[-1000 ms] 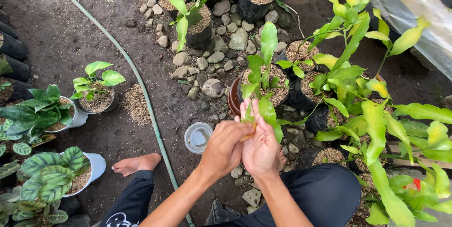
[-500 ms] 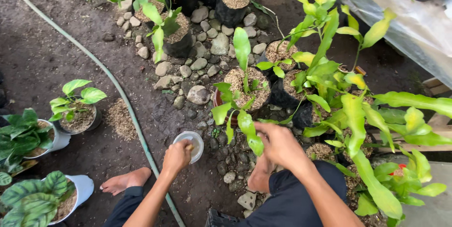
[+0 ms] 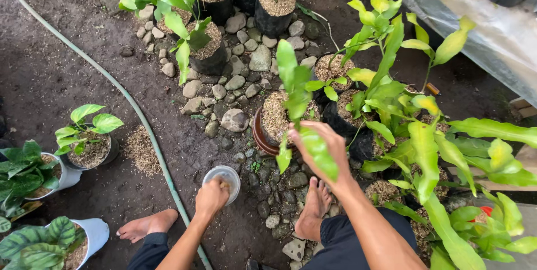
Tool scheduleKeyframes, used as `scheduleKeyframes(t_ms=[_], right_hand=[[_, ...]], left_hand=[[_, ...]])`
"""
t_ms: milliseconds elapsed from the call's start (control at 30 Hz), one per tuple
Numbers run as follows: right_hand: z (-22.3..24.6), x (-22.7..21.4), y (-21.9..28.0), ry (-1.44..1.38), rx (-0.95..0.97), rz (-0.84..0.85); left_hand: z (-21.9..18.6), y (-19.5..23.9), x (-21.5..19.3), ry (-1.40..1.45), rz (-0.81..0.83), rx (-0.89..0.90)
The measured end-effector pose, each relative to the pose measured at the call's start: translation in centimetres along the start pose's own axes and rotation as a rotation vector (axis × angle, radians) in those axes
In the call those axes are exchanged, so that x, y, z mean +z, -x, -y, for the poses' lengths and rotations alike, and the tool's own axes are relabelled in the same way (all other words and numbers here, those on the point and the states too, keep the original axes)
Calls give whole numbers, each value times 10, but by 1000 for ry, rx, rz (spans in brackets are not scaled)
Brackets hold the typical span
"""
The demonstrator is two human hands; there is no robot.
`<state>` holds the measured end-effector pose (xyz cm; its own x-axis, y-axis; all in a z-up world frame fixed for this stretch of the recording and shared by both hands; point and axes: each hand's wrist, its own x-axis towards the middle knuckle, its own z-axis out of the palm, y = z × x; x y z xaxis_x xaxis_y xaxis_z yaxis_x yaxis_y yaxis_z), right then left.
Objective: The person sits on the ground and wipes the leaves of several potted plants using a small yellow sponge. They dip the sponge into a small plastic container of water and clean the leaves of different plants one by one.
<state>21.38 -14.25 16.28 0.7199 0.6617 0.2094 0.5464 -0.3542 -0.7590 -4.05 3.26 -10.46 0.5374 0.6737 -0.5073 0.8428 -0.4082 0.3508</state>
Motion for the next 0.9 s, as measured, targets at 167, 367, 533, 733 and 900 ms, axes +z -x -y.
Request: scheduleKeyframes(t_ms=[167, 367, 533, 733, 900], right_hand=[[-25, -9, -5, -259, 363, 5], [-48, -16, -9, -473, 318, 50], [-63, -16, -8, -606, 461, 38], [-88, -19, -2, -841, 392, 62], [-96, -15, -3, -835, 343, 90]], left_hand=[[-32, 41, -66, 450, 23, -154], [-152, 55, -83, 1165, -152, 445], [-272, 49, -85, 1174, -263, 221], [-287, 67, -70, 1341, -243, 314], [-277, 52, -74, 1244, -314, 131]])
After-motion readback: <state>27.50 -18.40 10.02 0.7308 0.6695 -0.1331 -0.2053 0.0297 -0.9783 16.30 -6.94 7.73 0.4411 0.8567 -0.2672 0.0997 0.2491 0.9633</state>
